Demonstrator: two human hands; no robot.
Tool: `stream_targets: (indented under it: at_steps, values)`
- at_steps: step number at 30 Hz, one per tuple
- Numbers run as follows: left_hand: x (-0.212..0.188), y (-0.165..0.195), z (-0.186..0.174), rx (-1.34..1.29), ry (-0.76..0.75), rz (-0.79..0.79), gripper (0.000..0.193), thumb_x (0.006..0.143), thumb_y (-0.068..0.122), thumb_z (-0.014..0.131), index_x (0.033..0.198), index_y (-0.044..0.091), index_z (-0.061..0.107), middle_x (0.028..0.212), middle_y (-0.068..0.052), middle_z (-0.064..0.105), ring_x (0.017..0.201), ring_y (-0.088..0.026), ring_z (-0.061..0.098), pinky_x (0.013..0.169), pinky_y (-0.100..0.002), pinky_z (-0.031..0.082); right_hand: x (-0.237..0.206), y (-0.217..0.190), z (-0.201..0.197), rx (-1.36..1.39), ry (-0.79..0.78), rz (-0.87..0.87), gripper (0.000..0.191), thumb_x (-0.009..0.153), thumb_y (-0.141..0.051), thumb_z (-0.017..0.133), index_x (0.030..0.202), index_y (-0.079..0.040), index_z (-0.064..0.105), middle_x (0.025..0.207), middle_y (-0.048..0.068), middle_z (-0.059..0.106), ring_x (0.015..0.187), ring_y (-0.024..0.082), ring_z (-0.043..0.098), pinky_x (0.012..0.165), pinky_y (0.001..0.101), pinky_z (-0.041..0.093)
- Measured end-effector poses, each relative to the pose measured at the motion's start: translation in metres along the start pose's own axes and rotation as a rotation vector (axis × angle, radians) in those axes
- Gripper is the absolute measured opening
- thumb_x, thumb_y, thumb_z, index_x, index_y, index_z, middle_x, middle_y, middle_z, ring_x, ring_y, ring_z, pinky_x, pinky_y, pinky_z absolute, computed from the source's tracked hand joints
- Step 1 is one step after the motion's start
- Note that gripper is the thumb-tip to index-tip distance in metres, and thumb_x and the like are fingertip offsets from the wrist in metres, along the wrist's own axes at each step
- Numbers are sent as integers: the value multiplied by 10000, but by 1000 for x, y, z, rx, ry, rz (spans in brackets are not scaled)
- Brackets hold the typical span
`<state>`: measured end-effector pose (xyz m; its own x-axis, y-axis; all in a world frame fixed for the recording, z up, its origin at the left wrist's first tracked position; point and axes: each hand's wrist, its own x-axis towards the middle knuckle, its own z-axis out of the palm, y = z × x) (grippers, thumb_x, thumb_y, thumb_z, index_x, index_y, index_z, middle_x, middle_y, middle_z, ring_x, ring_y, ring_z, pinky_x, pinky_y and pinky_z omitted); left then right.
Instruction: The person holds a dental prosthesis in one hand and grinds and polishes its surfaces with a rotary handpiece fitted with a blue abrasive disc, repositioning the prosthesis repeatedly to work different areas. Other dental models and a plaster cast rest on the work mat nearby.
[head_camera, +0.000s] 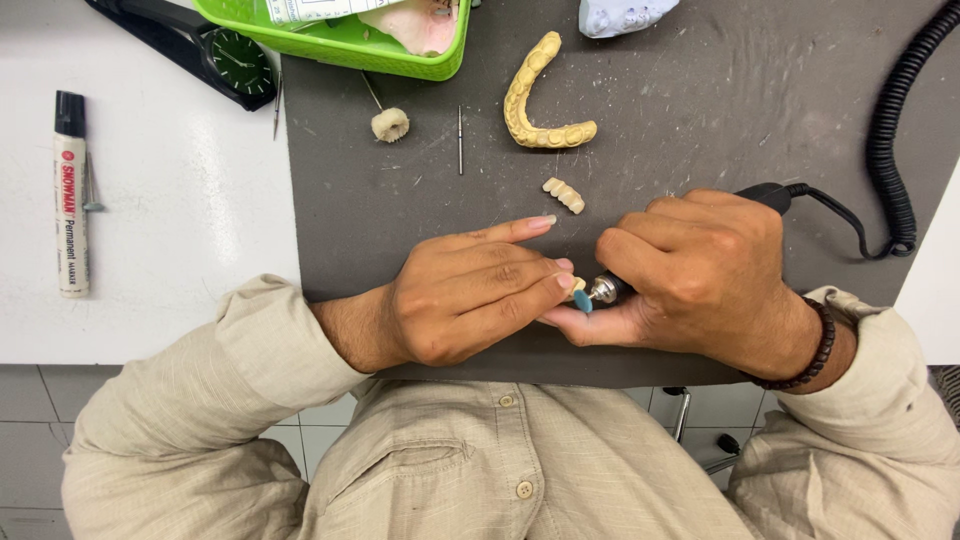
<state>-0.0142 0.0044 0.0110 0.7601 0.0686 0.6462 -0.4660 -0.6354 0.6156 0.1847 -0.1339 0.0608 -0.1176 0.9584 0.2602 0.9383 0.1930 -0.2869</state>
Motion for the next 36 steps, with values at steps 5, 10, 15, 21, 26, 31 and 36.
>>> stream_targets:
  at_steps: [5, 10, 15, 21, 26, 31, 36]
  values:
    - [1, 0, 1, 7, 34, -59, 231, 977, 48, 730, 1171, -65, 673, 1105, -169, 730, 1062, -280, 751, 1089, -539, 580, 1, 6, -7, 186, -5, 45, 466, 718, -410, 943, 694, -87, 609, 574, 22, 556, 506, 197, 550, 506, 332, 434]
    - [6, 3, 9, -14, 156, -205, 249, 990, -23, 790, 1217, -23, 686, 1183, -145, 728, 1100, -258, 757, 1075, -431, 642, 0, 8, -10, 347, 44, -11, 236, 860, -170, 897, 990, -39, 750, 671, 49, 661, 541, 165, 604, 524, 303, 442]
    - [7, 7, 9, -187, 168, -365, 241, 986, 7, 794, 1213, 21, 716, 1260, -139, 725, 1141, -225, 766, 984, -269, 663, 0, 11, -10, 370, 56, -15, 202, 893, -151, 868, 1019, -45, 749, 689, 52, 669, 560, 170, 610, 536, 309, 434]
    - [7, 8, 6, -222, 157, -395, 242, 979, 15, 789, 1212, 28, 723, 1256, -126, 734, 1127, -214, 773, 949, -252, 671, -1, 13, -9, 368, 78, -37, 209, 887, -149, 875, 999, -31, 744, 674, 60, 658, 551, 173, 602, 529, 312, 432]
    - [6, 10, 3, -176, 179, -365, 212, 970, 8, 801, 1169, 10, 727, 1222, -121, 739, 1111, -220, 777, 926, -262, 671, 0, 11, -10, 338, 90, -25, 208, 870, -133, 890, 969, -28, 740, 661, 61, 643, 545, 175, 596, 528, 313, 435]
    - [5, 11, 2, -181, 156, -375, 177, 947, 19, 813, 1107, 16, 736, 1190, -105, 749, 1108, -219, 776, 932, -271, 670, 2, 8, -12, 217, 75, -51, 487, 718, -449, 937, 692, -82, 618, 548, 11, 526, 467, 173, 514, 472, 317, 398]
    - [3, 10, 9, -265, 112, -378, 158, 924, 38, 815, 1069, 29, 752, 1167, -102, 756, 1086, -210, 778, 941, -280, 678, 3, 5, -5, -56, 79, -29, 735, 649, -719, 853, 558, -107, 455, 508, 1, 421, 422, 169, 412, 426, 318, 306]
